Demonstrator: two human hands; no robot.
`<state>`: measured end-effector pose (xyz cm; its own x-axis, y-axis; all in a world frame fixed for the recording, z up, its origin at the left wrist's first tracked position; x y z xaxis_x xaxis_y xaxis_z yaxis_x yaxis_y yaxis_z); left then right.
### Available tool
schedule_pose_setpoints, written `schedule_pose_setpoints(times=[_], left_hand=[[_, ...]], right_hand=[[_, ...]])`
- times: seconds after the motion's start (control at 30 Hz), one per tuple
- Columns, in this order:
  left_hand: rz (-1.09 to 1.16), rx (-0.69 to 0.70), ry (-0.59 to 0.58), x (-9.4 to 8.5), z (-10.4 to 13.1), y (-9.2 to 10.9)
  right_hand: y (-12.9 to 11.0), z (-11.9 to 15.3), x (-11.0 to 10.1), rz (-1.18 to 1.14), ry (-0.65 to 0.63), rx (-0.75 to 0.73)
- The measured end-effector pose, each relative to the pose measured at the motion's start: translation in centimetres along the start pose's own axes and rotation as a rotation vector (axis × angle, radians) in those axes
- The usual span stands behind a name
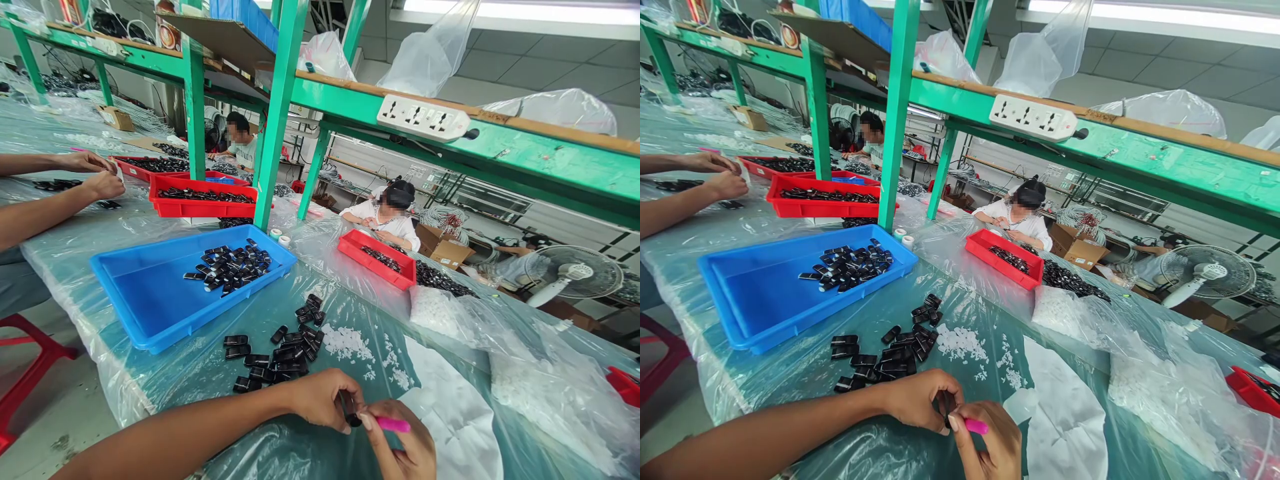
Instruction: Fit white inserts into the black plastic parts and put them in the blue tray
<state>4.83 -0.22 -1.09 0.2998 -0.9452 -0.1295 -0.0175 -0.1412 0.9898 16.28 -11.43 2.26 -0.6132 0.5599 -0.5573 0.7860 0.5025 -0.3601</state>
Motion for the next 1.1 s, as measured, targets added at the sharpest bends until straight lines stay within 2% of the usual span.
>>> schedule_pose_setpoints(times=[0.3,0.57,0.9,1.1], left_hand=[[-0.011,-0.012,0.000,-0.14,0.10,0.19],[-0.002,-0.043,0.004,-0.13,0.02,0.30],[-0.010,-0.003,0.012,-0.09,0.07,0.60],[-0.008,-0.015,-0.005,-0.08,0.18,0.64]], right_hand=[[-0.08,0.17,0.14,-0.032,0.116,0.095],[-0.04,-0.28,-0.26,0.020,0.043,0.012],[-0.22,0.00,0.15,-0.063,0.086,0.076],[-0.17,-0.29,0.04,-0.008,0.014,0.028]])
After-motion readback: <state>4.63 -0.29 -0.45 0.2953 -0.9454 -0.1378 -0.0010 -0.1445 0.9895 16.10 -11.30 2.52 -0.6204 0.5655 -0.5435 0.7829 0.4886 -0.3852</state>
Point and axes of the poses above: each hand's wrist, its own z-axis away from the middle knuckle, its own x-axis out of the palm, y = z × x, the point moved 2 cm from there along -z, towards the middle knuckle, and after that the axes turned 2 degrees about z, right-handed, at the moved point
